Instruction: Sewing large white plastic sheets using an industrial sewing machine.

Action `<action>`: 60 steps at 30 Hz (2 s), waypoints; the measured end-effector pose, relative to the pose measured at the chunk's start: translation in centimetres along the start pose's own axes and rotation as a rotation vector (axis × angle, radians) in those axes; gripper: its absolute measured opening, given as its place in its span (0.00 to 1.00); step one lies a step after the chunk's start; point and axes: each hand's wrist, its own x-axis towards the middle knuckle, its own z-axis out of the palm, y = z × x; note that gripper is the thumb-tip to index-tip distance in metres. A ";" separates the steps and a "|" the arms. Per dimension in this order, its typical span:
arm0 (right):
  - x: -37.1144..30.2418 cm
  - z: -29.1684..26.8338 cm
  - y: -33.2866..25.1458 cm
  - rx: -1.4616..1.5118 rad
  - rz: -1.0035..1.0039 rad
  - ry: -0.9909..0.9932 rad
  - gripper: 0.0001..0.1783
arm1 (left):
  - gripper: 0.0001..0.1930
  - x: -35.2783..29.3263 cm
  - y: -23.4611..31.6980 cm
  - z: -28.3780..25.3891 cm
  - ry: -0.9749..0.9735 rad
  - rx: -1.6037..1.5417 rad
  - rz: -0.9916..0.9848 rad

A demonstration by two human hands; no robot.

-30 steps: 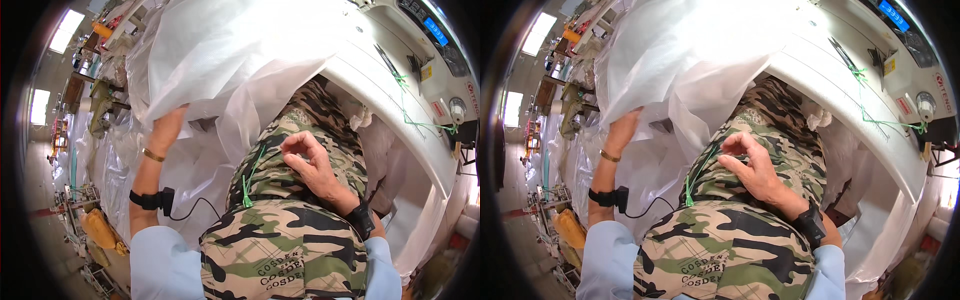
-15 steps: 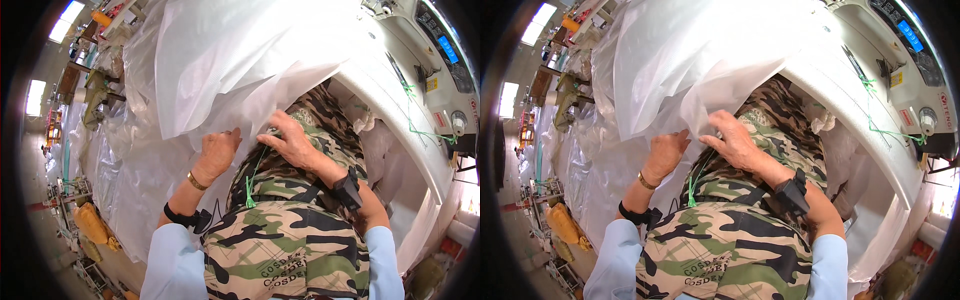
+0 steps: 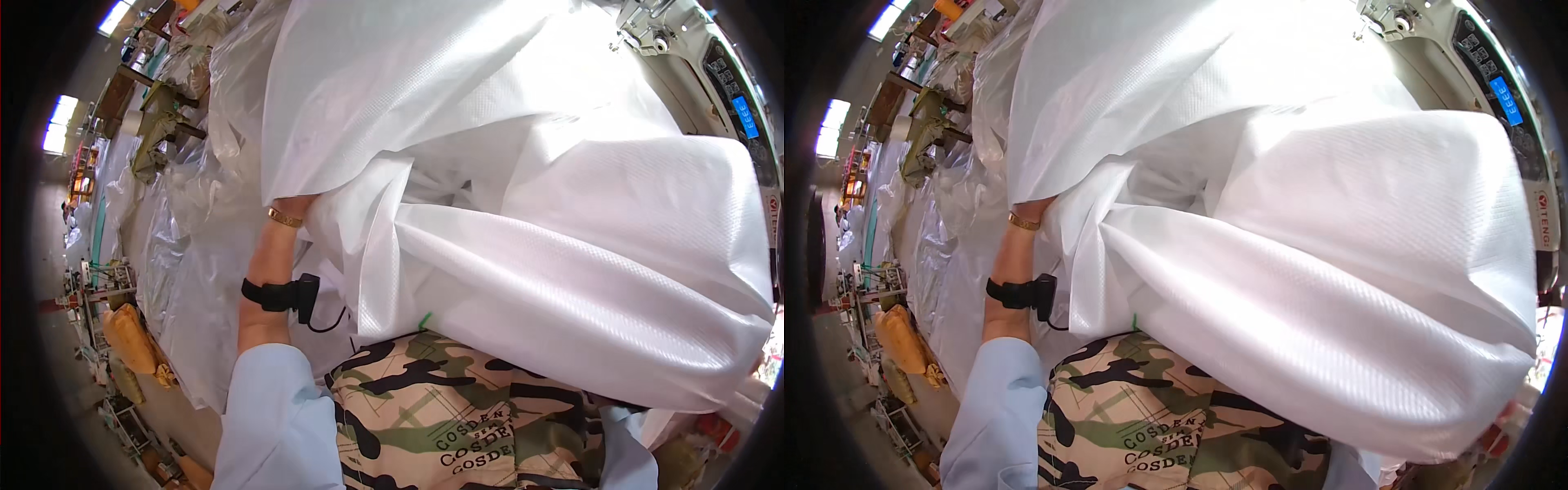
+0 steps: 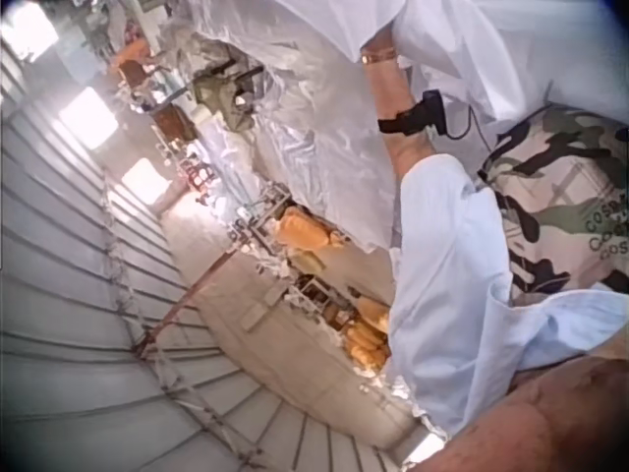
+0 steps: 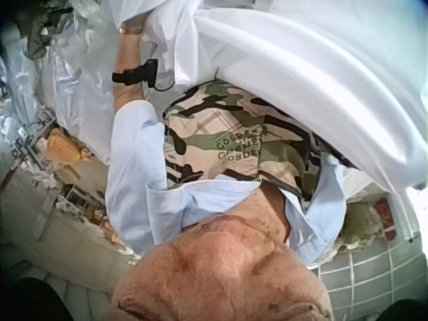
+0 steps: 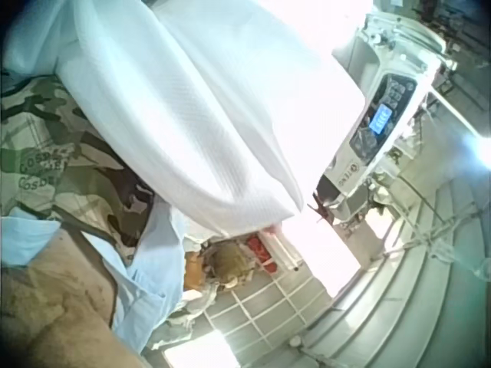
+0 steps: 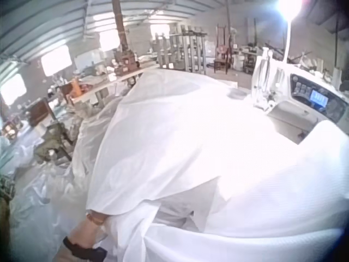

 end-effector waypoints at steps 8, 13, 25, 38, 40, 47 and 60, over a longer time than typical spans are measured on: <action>-4.1 -2.2 -0.7 -0.030 -0.178 0.186 0.21 | 0.19 0.8 15.6 0.0 -0.195 0.521 0.274; -4.0 -2.9 -0.7 0.006 -0.184 0.203 0.23 | 0.19 -2.2 24.5 -1.1 -0.438 0.397 -0.192; -1.3 -5.2 0.9 0.002 -0.120 0.368 0.29 | 0.11 -12.3 4.8 -1.3 0.069 -0.169 -0.438; -15.3 -31.8 4.1 -1.544 0.432 0.417 0.18 | 0.13 -27.2 -10.3 -48.3 0.028 1.871 -0.929; -11.8 -26.9 3.6 -1.302 0.545 0.338 0.21 | 0.14 -22.9 -7.5 -51.4 0.157 1.873 -0.609; 0.1 -9.8 -4.1 -2.030 0.046 0.439 0.17 | 0.12 -0.8 14.0 -18.8 0.177 0.177 -0.308; 6.1 -10.5 9.5 -1.379 0.239 -0.236 0.15 | 0.40 4.2 29.5 11.4 -0.200 -0.121 0.259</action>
